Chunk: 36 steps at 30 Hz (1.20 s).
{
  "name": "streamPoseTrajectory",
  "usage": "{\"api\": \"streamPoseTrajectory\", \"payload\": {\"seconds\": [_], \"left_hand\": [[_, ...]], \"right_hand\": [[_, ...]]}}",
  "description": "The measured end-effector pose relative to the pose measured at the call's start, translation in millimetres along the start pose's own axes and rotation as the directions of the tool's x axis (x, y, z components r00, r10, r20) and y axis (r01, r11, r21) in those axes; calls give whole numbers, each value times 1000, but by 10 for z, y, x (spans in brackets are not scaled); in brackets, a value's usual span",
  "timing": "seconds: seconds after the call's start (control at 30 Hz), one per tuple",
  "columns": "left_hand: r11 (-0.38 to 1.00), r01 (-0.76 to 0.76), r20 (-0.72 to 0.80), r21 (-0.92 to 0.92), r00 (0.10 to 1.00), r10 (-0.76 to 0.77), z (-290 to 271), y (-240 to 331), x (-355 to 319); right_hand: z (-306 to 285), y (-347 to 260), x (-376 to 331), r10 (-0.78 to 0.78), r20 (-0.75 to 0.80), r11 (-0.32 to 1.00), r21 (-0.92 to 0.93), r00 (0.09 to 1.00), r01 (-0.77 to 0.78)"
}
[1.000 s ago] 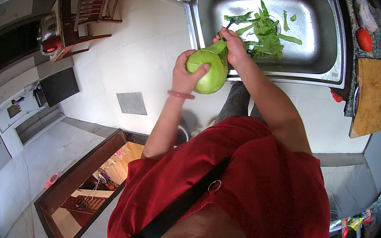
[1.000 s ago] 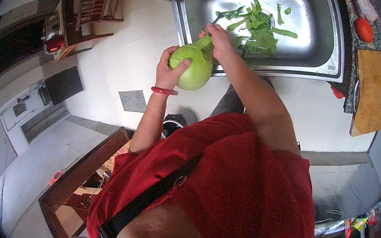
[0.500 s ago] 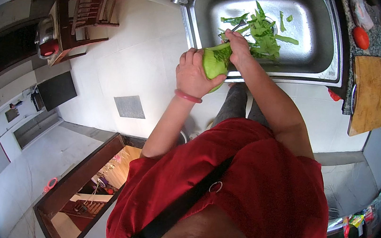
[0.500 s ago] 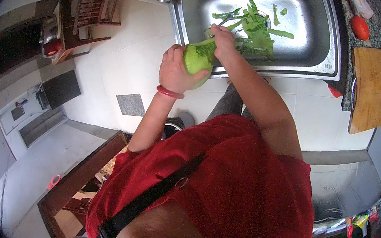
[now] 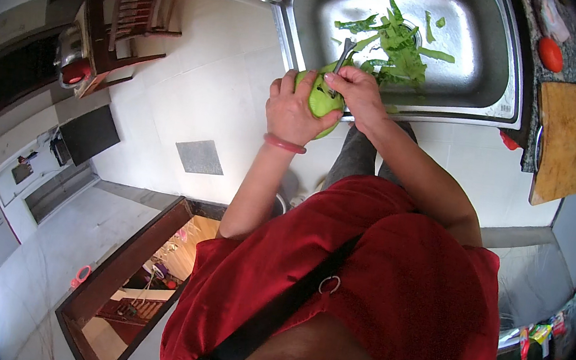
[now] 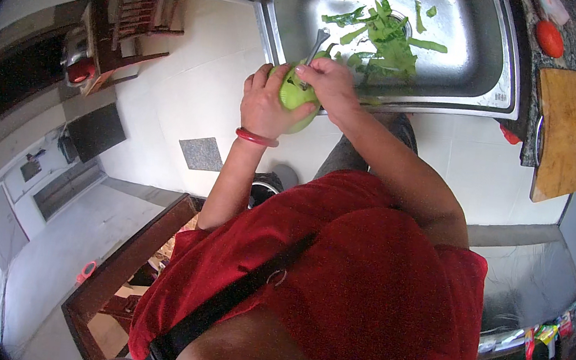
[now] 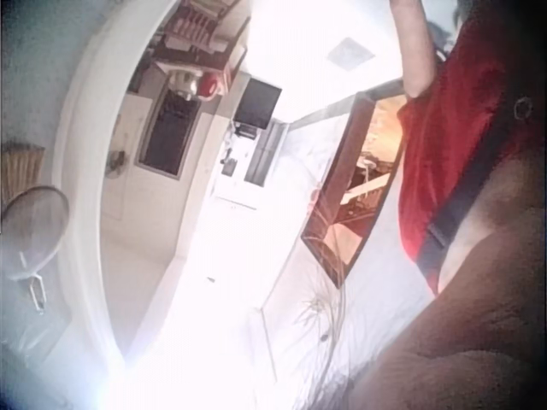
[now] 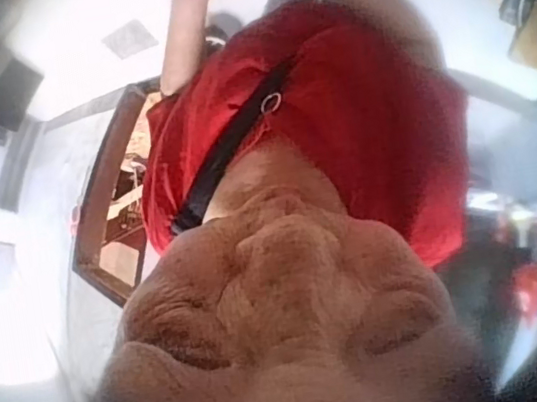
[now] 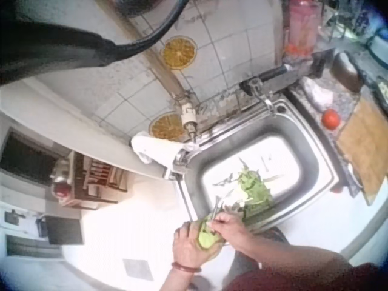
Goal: The person washes two mugs, peels a kohlrabi over a sink using a peeler, washes the vegetable and the peels, and then places the kohlrabi on a wooden board.
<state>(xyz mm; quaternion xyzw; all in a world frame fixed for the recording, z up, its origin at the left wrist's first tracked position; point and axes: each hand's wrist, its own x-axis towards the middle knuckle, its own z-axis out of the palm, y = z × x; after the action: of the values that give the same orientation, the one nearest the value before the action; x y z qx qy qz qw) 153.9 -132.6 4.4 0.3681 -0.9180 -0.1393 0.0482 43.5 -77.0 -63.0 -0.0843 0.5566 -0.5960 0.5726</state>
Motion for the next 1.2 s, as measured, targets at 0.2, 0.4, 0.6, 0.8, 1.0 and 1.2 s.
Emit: {"api": "streamPoseTrajectory", "payload": {"seconds": [0.2, 0.4, 0.6, 0.8, 1.0, 1.2], "left_hand": [[1000, 22, -24, -4, 999, -23, 5, 41, 22], [999, 43, -14, -9, 999, -43, 2, 74, -38], [999, 31, -14, -21, 999, -31, -5, 62, -9], [999, 40, -31, -12, 999, -41, -19, 36, -25], [999, 30, -42, -25, 999, -31, -14, 35, -8], [999, 33, -34, -39, 999, -35, 9, 17, -17]], "right_hand": [[-51, 157, 224, 65, -87, 994, 97, 994, -57], [-368, 277, 561, 118, -254, 989, 112, 960, -92], [-514, 613, 752, -318, -269, 935, -248, 909, 254], [-921, 115, 833, -583, -283, 685, -676, 762, 272], [-989, -6, 718, 317, 18, 929, 195, 948, -315], [-46, -185, 143, 48, 90, 993, -115, 995, -37]]}}
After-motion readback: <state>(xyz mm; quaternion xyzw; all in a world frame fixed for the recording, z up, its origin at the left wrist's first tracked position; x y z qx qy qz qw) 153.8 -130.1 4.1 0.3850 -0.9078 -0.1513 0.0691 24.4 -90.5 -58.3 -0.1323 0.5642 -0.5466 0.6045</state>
